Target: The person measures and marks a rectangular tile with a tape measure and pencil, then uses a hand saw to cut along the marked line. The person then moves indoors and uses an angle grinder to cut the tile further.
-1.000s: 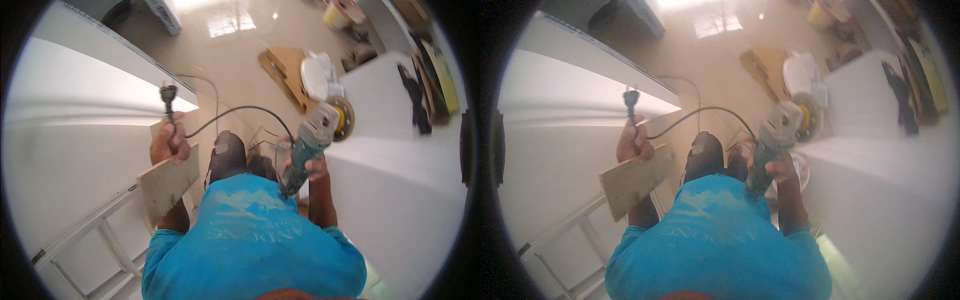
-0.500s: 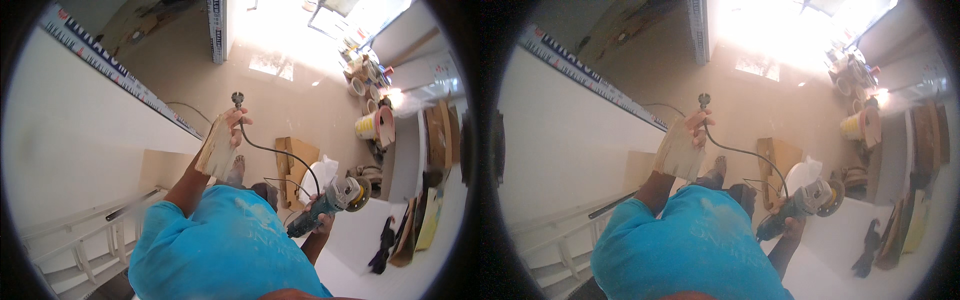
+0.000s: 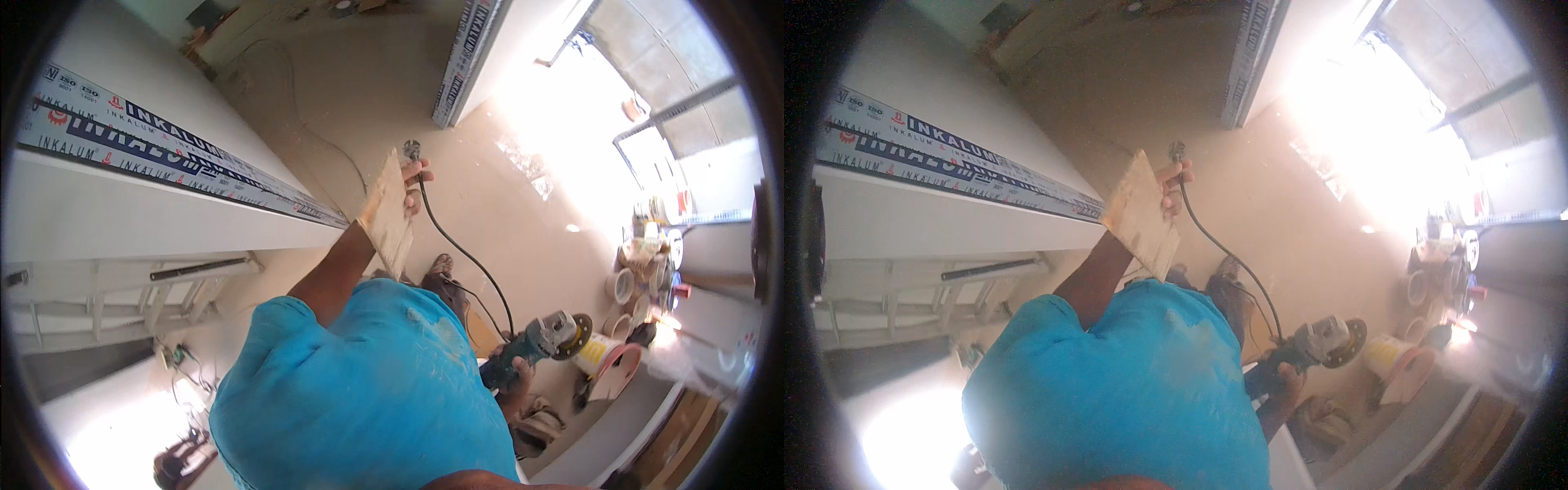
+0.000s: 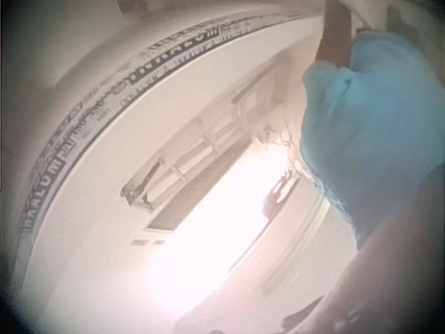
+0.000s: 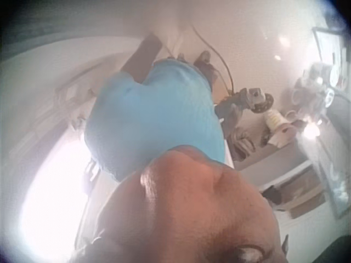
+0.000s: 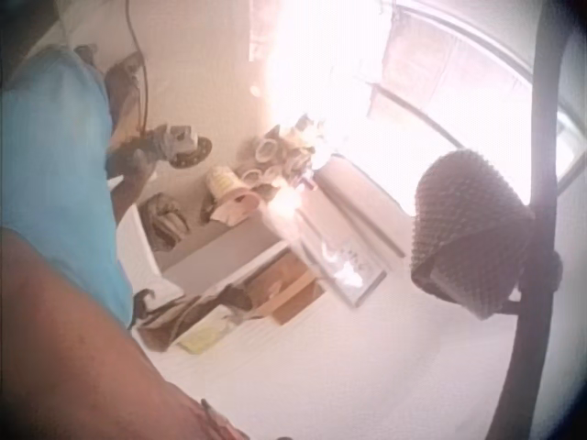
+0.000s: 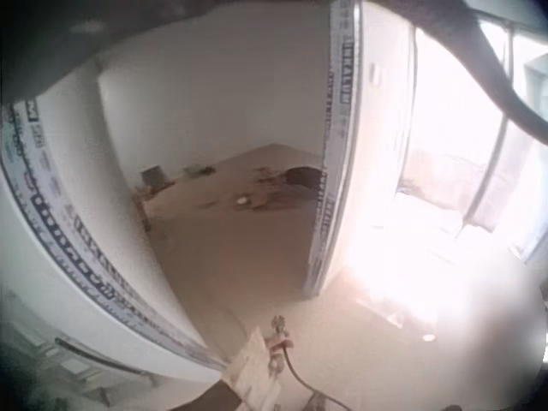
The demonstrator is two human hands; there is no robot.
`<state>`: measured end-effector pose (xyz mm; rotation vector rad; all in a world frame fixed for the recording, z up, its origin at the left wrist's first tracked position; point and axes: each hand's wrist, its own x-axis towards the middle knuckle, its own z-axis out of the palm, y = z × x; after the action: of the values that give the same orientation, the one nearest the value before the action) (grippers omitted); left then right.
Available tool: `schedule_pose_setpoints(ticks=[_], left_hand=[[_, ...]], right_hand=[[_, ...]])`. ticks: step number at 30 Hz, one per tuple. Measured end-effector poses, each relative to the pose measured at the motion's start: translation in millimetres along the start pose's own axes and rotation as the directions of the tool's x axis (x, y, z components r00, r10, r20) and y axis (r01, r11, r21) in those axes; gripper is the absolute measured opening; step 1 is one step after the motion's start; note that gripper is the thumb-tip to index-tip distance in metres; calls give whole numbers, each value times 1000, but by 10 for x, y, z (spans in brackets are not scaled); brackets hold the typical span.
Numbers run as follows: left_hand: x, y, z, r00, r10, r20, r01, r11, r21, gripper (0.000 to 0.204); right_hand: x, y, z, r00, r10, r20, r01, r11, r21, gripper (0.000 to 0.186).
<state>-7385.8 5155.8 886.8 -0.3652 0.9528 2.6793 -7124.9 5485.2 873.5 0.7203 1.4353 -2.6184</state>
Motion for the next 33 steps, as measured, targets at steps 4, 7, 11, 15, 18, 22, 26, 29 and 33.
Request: schedule_pose_setpoints(ticks=[4, 7, 11, 15, 18, 22, 26, 29, 33], left_hand=[[501, 373, 228, 998, 35, -48, -36, 999, -20, 29], [613, 533, 296, 987, 145, -75, -147, 989, -26, 29], [827, 765, -56, 963, 237, -129, -236, 972, 22, 31], [1144, 1042, -682, 813, 535, 232, -550, 835, 3, 51], [1586, 1362, -1173, 671, 664, 330, -708, 706, 17, 58], [2059, 2184, -1398, 672, 696, 255, -718, 696, -8, 56], [2366, 2759, -1675, 678, 724, 126, -735, 666, 131, 49], [2656, 2984, -1984, 722, 689, 62, -689, 710, 146, 47], [2931, 3283, -2138, 812, 542, -214, -496, 836, 236, 47]], right_hand=[[1096, -525, 85, 971, 112, 210, -85, 987, -136, 77], [1779, -811, 348, 929, 227, 293, -147, 951, -272, 80], [2698, -901, 844, 831, 351, 431, -173, 900, -400, 79], [3528, -838, 1682, 733, 485, 477, -169, 809, -563, 77], [4070, -829, 2465, 742, 432, 513, -67, 809, -584, 79], [4823, -908, 3447, 704, 423, 571, 26, 787, -616, 80], [5568, -886, 4217, 697, 353, 624, 171, 763, -623, 79], [6103, -892, 4670, 682, 344, 646, 135, 808, -573, 77], [7203, -634, 4620, 734, 311, 604, 161, 785, -599, 71]])
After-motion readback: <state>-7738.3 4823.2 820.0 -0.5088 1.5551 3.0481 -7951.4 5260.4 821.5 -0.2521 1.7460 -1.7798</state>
